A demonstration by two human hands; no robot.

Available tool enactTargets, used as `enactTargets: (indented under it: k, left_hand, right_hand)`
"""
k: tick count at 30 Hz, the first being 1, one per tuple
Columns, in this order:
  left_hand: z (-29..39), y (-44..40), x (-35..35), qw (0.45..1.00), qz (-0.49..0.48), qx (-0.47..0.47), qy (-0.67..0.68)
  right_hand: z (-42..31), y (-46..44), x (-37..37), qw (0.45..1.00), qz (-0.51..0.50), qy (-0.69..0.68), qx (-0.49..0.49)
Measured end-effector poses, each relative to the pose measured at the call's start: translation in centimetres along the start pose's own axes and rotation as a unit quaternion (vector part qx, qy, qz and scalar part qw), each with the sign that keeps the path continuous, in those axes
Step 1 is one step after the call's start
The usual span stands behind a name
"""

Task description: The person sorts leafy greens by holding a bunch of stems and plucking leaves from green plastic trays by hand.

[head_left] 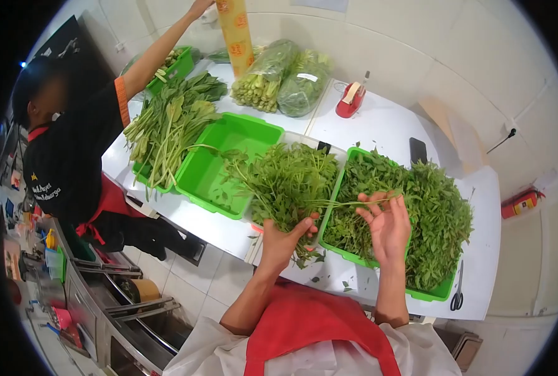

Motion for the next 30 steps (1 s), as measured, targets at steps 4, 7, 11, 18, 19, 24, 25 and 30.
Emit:
enactTargets:
  k: [4, 7, 11, 18, 19, 24, 25, 30]
  left_hand:
    - [-0.1, 0.0, -0.5, 0.999, 0.03, -0.026, -0.021]
    - [-1.3, -0.3, 0.4, 0.996, 0.034, -0.034, -0.071]
    - [-1.3, -0.5, 0.0, 0.998, 0.06, -0.015, 0.003]
    - [-1.8, 0.2, -0.7, 0.995, 0.098, 0.02, 0.006]
    - [-2.2, 0.2, -0.6, 0.995, 0.083, 0.043, 0.03]
    - [-3.7, 0.9, -1.9, 0.985, 0.047, 0.127, 0.108]
    - [-4.5, 0.8, -2.1, 0.985, 0.036, 0.139, 0.097]
    - [-2.2, 1.4, -2.3, 0.989, -0.076, 0.094, 0.082]
  right_hand:
    - [0.1, 0.0, 0.4, 0.992, 0.026, -0.122, -0.033]
    - [0.7, -1.0, 1.2, 0.948, 0.007, -0.309, -0.072]
    - [0.8, -2.0, 2.9, 0.916, 0.014, -0.396, -0.07]
    - [-0.8, -3.3, 2.4, 0.878, -0.083, -0.472, 0.002]
    - [-1.5, -3.3, 1.9, 0.879, -0.109, -0.462, 0.031]
    - [-1.0, -1.7, -0.3, 0.946, -0.135, -0.239, 0.175]
    - [-0.5, -0.5, -1.6, 0.953, -0.136, -0.211, 0.17]
    - [4.4, 3.0, -4.0, 0.967, -0.184, -0.065, 0.165]
Point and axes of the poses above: each hand's wrist, its own y-axis away from the middle knuckle, its own x-axis out of the back of the hand, z = x × y, the point moved 5 cm from there along -y, towards the middle knuckle, and after that the axes turned 6 degrees about -x, right-handed, at the moved point
